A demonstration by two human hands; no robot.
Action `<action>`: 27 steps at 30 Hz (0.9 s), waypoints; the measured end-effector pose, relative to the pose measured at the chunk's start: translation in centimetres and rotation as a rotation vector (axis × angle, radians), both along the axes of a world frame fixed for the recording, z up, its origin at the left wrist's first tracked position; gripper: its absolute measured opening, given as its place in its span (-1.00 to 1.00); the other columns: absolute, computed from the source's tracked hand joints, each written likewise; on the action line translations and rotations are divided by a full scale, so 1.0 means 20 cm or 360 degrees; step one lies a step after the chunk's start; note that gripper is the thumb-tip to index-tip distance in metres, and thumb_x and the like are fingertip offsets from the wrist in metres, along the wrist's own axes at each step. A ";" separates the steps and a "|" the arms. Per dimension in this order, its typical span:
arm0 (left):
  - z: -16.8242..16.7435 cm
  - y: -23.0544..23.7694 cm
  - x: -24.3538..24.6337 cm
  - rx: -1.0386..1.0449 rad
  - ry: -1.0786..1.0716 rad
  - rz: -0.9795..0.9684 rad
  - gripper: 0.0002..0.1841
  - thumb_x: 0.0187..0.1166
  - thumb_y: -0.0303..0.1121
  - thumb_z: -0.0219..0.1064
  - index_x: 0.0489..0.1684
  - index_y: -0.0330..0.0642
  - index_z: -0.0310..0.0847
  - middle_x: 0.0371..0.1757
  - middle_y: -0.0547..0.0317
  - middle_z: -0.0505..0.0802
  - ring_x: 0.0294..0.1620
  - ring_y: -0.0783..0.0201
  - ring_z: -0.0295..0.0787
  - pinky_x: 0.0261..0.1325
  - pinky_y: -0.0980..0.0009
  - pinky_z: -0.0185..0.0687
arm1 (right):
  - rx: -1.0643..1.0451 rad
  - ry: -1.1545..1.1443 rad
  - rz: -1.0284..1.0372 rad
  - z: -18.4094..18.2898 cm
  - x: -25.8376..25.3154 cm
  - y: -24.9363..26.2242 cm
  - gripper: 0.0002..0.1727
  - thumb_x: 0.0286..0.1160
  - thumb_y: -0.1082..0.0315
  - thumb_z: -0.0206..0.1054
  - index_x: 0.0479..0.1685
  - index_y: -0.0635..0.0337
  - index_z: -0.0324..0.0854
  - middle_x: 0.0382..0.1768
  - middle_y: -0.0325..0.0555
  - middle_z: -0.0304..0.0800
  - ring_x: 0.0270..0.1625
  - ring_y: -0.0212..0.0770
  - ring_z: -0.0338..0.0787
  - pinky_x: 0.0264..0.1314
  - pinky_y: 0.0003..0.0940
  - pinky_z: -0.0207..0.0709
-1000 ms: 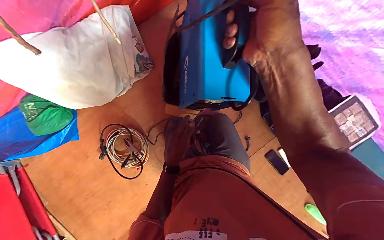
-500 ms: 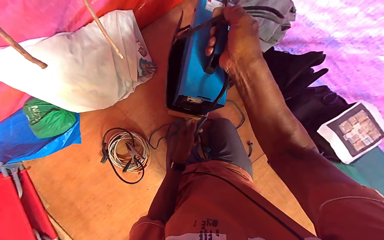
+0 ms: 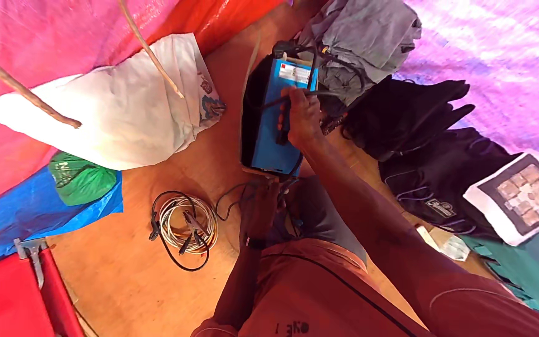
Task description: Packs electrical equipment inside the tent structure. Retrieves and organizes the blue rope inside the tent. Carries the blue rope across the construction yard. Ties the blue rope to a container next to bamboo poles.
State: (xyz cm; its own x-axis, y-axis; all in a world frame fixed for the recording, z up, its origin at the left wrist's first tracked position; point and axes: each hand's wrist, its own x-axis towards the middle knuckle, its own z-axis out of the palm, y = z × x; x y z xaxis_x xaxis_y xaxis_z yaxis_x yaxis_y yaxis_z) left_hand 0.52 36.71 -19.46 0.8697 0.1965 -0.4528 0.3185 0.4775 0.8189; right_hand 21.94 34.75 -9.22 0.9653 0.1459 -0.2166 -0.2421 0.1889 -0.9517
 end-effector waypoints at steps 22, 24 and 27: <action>-0.09 0.02 0.02 0.0249 0.0122 -0.0101 -0.61 0.84 -0.08 0.13 0.16 -0.25 0.65 -0.41 0.02 0.74 -0.59 0.23 0.63 -0.55 0.39 0.62 | 0.0050 0.0180 -0.0143 -0.22 0.13 0.01 -0.71 0.82 0.15 0.06 -0.19 0.13 0.51 -0.65 -0.17 0.51 -0.76 -0.24 0.51 -0.78 -0.34 0.50; -0.10 0.01 0.05 0.0259 0.0137 -0.0091 -0.62 0.84 -0.08 0.13 0.11 -0.25 0.66 -0.41 0.03 0.75 -0.60 0.23 0.63 -0.55 0.39 0.62 | 0.0054 0.0160 -0.0161 -0.22 0.15 0.01 -0.72 0.81 0.15 0.08 -0.22 0.12 0.51 -0.66 -0.18 0.49 -0.78 -0.25 0.49 -0.79 -0.35 0.49; -0.12 -0.02 0.04 0.0341 0.0200 -0.0169 -0.63 0.79 -0.07 0.21 0.10 -0.23 0.67 -0.43 0.03 0.76 -0.63 0.22 0.63 -0.57 0.35 0.64 | 0.0007 0.0077 -0.0165 -0.32 0.16 0.04 -0.66 0.86 0.15 0.03 -0.27 0.15 0.50 -0.69 -0.19 0.48 -0.79 -0.25 0.47 -0.80 -0.34 0.46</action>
State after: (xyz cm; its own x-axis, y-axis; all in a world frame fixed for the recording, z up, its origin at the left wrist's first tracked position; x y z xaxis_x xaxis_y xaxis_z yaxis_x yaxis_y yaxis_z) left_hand 1.40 36.33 -21.77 0.8302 0.2104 -0.5163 0.4629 0.2560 0.8487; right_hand 25.18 35.62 -15.72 0.9636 0.0467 -0.2632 -0.2669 0.2197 -0.9384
